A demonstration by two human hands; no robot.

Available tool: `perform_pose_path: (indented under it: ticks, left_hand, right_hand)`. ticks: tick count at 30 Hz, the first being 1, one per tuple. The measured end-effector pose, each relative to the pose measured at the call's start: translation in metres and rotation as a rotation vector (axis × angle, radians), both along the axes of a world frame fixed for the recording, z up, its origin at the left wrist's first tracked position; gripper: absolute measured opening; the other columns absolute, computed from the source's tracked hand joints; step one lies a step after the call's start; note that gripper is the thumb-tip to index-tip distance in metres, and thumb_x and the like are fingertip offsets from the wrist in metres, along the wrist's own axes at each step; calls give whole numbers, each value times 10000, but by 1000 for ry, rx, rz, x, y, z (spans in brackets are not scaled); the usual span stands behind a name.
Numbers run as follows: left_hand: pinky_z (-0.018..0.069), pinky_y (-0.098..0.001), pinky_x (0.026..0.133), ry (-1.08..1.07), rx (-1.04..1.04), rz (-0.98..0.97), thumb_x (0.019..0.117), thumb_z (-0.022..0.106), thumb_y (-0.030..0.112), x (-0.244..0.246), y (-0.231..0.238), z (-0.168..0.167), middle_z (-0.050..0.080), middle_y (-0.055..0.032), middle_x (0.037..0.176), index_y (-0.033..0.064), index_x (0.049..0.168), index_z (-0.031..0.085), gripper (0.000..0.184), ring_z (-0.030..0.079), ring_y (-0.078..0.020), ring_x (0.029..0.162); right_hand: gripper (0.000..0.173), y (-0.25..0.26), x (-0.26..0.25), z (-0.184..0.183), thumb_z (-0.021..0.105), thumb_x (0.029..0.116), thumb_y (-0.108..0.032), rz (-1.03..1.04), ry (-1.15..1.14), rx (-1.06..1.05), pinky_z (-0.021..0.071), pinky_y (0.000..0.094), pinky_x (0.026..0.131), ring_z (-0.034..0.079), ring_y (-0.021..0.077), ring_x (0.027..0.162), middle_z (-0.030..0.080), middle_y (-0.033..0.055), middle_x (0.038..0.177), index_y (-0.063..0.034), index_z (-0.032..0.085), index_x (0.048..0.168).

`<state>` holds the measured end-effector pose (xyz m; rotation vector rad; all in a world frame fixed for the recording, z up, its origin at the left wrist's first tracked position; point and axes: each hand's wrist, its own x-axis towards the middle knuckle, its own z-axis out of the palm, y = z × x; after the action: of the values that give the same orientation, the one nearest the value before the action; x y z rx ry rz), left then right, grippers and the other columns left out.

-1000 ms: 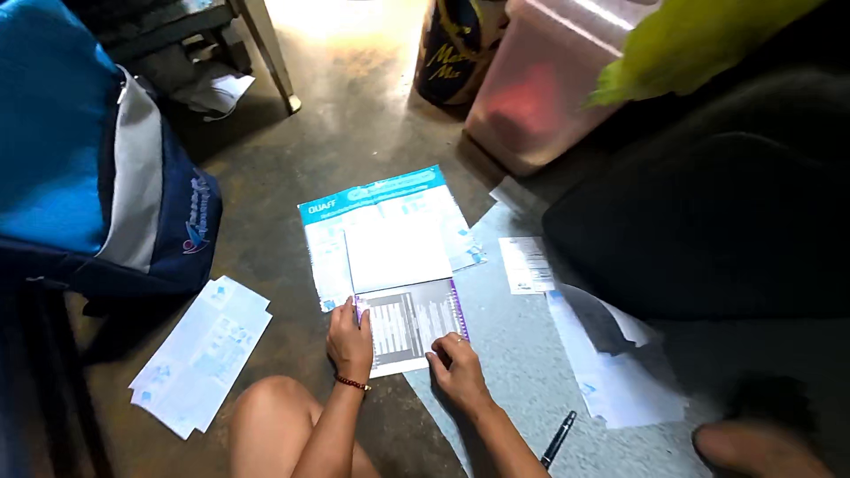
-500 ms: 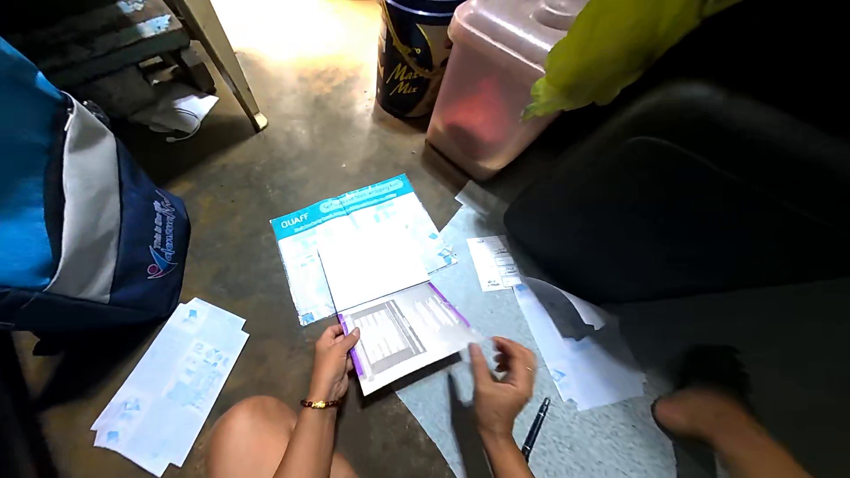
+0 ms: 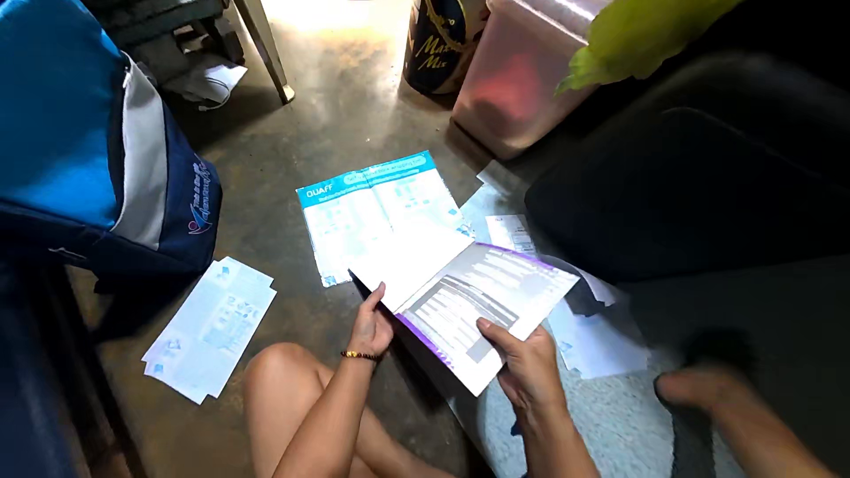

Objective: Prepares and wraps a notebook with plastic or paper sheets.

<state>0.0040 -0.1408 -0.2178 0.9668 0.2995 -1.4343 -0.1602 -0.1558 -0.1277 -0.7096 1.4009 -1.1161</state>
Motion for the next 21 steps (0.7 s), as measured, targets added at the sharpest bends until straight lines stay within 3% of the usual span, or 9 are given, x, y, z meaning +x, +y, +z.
perform_pose_path:
  ticks: [4, 6, 8, 10, 13, 14, 16, 19, 21]
  left_hand:
    - [611, -373, 806, 18, -88, -74, 1023, 472, -6, -10, 2, 27, 701, -145, 992, 6, 1197, 527, 182, 721, -216, 884]
    - [614, -377, 831, 0, -182, -162, 1053, 451, 16, -22, 16, 54, 714, -144, 1012, -5, 1213, 520, 175, 731, -216, 908]
    - [630, -368, 808, -43, -244, -248, 1092, 404, 73, -35, 37, 91, 738, -134, 995, -10, 1191, 546, 192, 750, -208, 891]
    - [637, -370, 788, -84, -293, -286, 1099, 371, 78, -51, 59, 121, 746, -129, 977, -18, 1163, 558, 220, 755, -206, 869]
    - [634, -360, 813, -116, -351, -244, 1089, 373, 40, -76, 85, 147, 745, -110, 969, -14, 1145, 552, 196, 754, -187, 873]
    - [633, -358, 822, -123, -369, -229, 1082, 371, 26, -84, 92, 152, 748, -102, 967, -12, 1137, 556, 196, 754, -180, 876]
    - [630, -348, 834, -140, -397, -205, 1071, 376, 0, -97, 105, 159, 746, -89, 968, -5, 1131, 548, 182, 753, -169, 883]
    - [630, -323, 817, -187, -424, -185, 1055, 382, -23, -110, 120, 168, 747, -78, 930, -4, 1084, 568, 190, 751, -150, 853]
    - [627, -304, 812, -228, -448, -183, 1052, 381, -28, -115, 129, 172, 746, -68, 905, -2, 1048, 586, 207, 747, -133, 839]
  right_hand:
    - [355, 21, -37, 35, 577, 808, 209, 43, 91, -80, 633, 223, 628, 731, 60, 683, 741, -16, 813, -11, 547, 1086]
    - [211, 33, -64, 50, 492, 948, 87, 30, 35, -154, 637, 219, 649, 736, 50, 713, 748, -39, 830, -48, 556, 1097]
    - [294, 50, -92, 62, 399, 1097, -319, 45, -199, -250, 644, 255, 763, 750, 59, 875, 776, -41, 960, -140, 628, 1139]
    - [578, 69, -111, 66, 411, 1016, -619, 17, -424, -285, 639, 360, 858, 743, 132, 1012, 770, 24, 1080, -140, 673, 1204]
    - [370, 114, -111, 49, 603, 958, -499, -53, -602, -303, 623, 374, 851, 746, 147, 958, 778, 29, 1017, -191, 774, 1070]
    - [207, 125, -103, 45, 664, 925, -325, -35, -570, -322, 617, 347, 846, 746, 132, 915, 781, 25, 967, -185, 793, 1004]
    - [216, 141, -88, 42, 721, 767, -73, 25, -365, -367, 620, 280, 821, 746, 84, 859, 786, -7, 912, -179, 794, 940]
    - [265, 152, -74, 41, 778, 787, -46, 90, -183, -529, 625, 273, 846, 749, 89, 906, 787, -5, 984, -148, 780, 1031]
    - [188, 157, -71, 44, 741, 825, -8, 32, -108, -564, 627, 251, 797, 744, 72, 833, 784, -13, 918, -122, 778, 969]
